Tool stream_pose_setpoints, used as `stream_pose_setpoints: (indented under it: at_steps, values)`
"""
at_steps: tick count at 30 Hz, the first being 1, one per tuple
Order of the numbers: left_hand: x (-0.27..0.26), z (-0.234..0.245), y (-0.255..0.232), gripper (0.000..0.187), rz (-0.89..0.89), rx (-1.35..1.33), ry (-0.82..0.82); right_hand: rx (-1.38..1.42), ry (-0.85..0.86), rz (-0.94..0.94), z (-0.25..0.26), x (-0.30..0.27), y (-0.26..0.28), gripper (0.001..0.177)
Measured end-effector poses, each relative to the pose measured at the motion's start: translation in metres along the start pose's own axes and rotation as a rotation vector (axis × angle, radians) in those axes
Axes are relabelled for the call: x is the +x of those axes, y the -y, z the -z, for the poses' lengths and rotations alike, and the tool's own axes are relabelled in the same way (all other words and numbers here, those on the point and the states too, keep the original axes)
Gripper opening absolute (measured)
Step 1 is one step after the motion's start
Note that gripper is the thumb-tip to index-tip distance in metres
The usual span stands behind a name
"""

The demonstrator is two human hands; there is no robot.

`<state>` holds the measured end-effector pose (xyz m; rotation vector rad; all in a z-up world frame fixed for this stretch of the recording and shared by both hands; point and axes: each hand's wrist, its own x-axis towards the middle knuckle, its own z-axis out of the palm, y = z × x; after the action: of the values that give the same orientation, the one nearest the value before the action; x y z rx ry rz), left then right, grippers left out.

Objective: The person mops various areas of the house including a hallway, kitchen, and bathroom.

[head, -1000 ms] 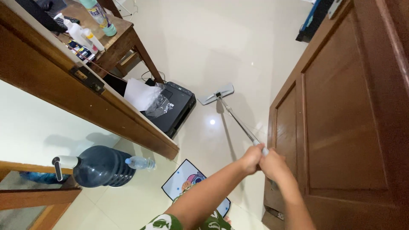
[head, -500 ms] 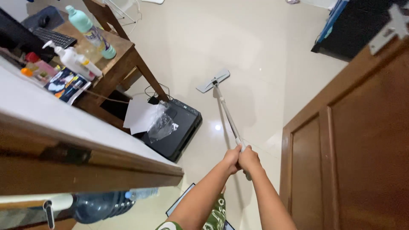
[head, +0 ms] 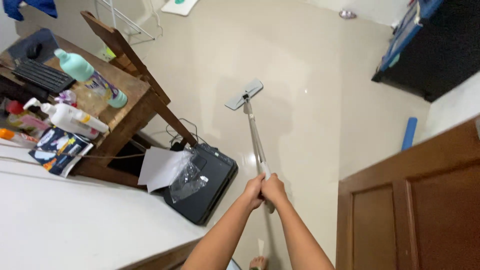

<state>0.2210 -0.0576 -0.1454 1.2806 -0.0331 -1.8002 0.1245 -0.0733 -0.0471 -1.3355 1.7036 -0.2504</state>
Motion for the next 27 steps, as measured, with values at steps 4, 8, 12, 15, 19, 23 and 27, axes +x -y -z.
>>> stream_pose_setpoints:
  at_steps: [4, 8, 12, 15, 19, 23, 27]
  values:
    - [-0.029, -0.031, -0.103, 0.037, -0.073, 0.180, -0.158, 0.226, 0.150, -0.056, 0.020, 0.017, 0.093, 0.043]
    - [-0.014, -0.012, -0.175, 0.042, -0.284, 0.308, -0.210, 0.188, 0.084, 0.118, -0.008, 0.080, 0.146, 0.042]
    - [-0.031, -0.011, -0.258, 0.052, -0.469, 0.442, -0.322, 0.150, 0.050, 0.199, -0.032, 0.136, 0.227, 0.047]
    - [-0.041, 0.004, -0.309, 0.051, -0.757, 0.325, -0.337, 0.421, 0.203, 0.158, -0.046, 0.127, 0.299, 0.044]
    - [-0.063, 0.043, -0.363, 0.049, -0.808, 0.397, -0.606, 0.872, 0.550, 0.022, -0.126, 0.169, 0.342, 0.031]
    - [-0.075, 0.095, -0.407, 0.046, -0.802, 0.412, -0.604, 0.923, 0.549, -0.003, -0.164, 0.170, 0.399, 0.054]
    - [-0.064, 0.153, -0.455, 0.050, -0.832, 0.314, -0.583, 0.542, 0.251, 0.003, -0.142, 0.094, 0.489, 0.122]
